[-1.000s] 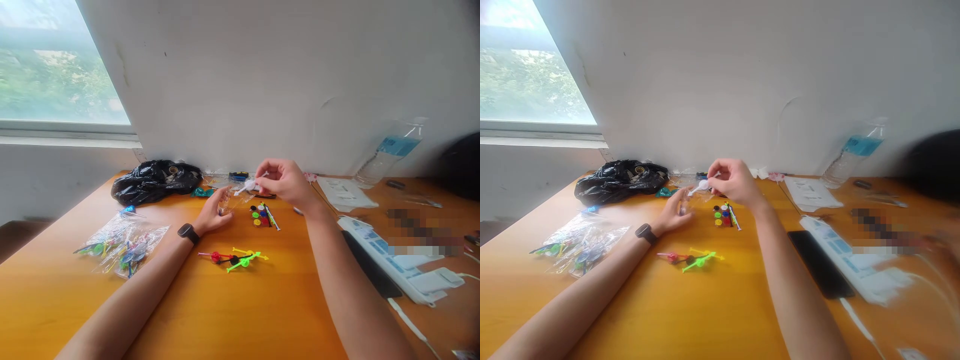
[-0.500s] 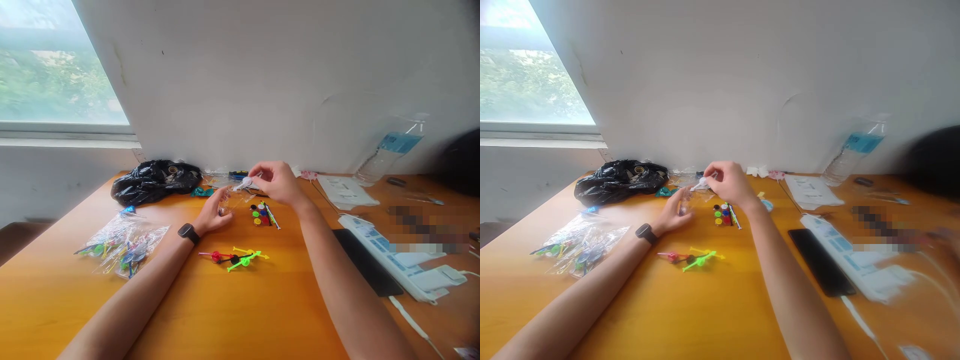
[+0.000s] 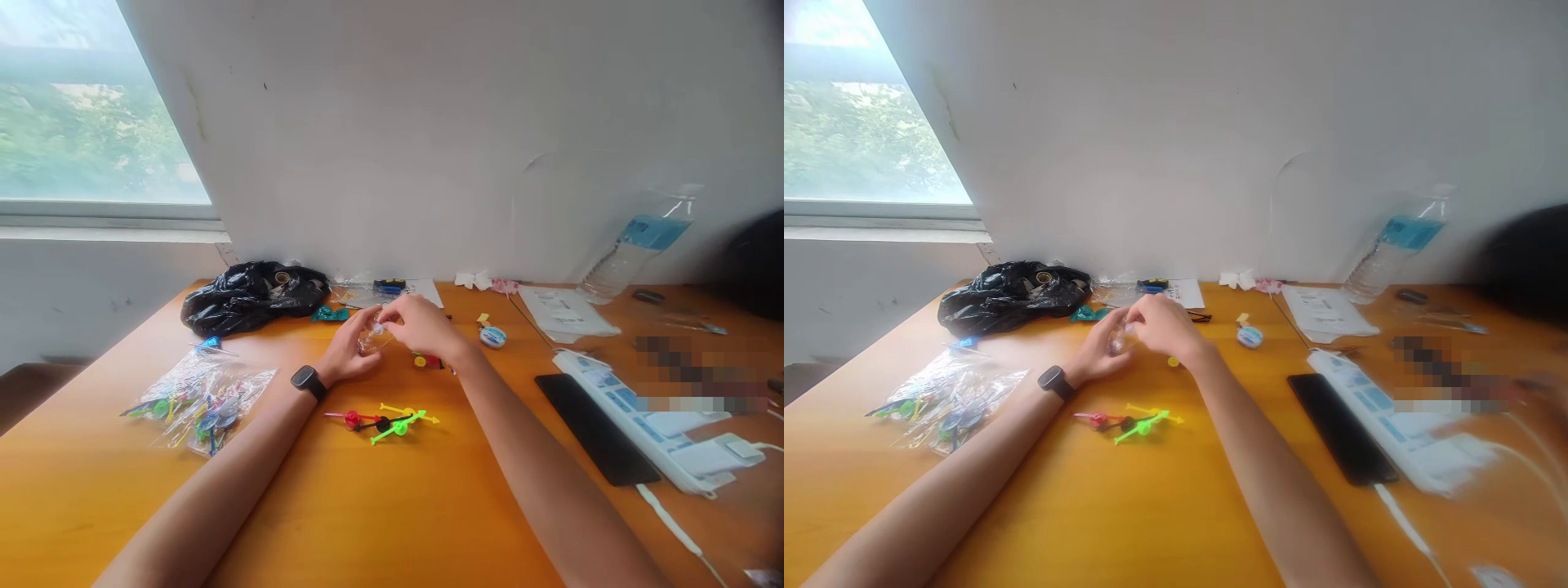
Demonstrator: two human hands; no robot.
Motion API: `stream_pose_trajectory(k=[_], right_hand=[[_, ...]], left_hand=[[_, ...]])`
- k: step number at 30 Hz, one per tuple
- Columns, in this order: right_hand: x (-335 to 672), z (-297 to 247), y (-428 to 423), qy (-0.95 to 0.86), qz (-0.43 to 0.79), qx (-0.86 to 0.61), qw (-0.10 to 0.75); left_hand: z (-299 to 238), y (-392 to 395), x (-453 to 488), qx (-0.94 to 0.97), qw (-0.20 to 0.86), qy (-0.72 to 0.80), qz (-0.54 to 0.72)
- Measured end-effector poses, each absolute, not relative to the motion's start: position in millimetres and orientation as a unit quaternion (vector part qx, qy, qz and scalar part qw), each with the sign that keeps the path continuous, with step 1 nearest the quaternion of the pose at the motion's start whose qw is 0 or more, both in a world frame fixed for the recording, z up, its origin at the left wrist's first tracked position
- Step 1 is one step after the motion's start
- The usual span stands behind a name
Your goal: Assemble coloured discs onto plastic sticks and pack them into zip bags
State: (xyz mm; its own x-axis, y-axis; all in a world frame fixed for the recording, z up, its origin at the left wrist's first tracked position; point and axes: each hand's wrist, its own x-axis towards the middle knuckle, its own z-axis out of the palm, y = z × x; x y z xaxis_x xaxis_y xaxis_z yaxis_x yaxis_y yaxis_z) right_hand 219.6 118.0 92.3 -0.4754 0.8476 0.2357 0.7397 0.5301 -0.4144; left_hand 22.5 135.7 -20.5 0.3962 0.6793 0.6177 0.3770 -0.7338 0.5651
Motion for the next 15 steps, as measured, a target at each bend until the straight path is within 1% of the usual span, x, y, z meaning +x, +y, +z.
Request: stream_pose_trajectory(k=[4,9,11,13,15], right_hand=[[212.9,91.7,115.0,-0.845,0.095,-0.494,0.183],[221.8,100.6,114.8,-0.841,0.179,-0.470,0.200],[228.0,101.7,116.4,-0.842,0.205,-0.461,0.189],[232.2,100.2,118.7,-0.848,0.207,-0.454,0.180],[232.8,97.9,120.6,-0.849,0.186,-0.452,0.201]], left_hand=[[-18.5,134.9,23.0,0.824,0.166,0.308,0.445],[-22.0,138.7,22.5,0.813,0.162,0.320,0.459],[-24.4,140.2,21.7,0.797,0.166,0.333,0.476],[-26.1,141.2,20.5,0.780,0.181,0.349,0.486],[-26.6,142.3,18.8,0.765,0.216,0.362,0.486]])
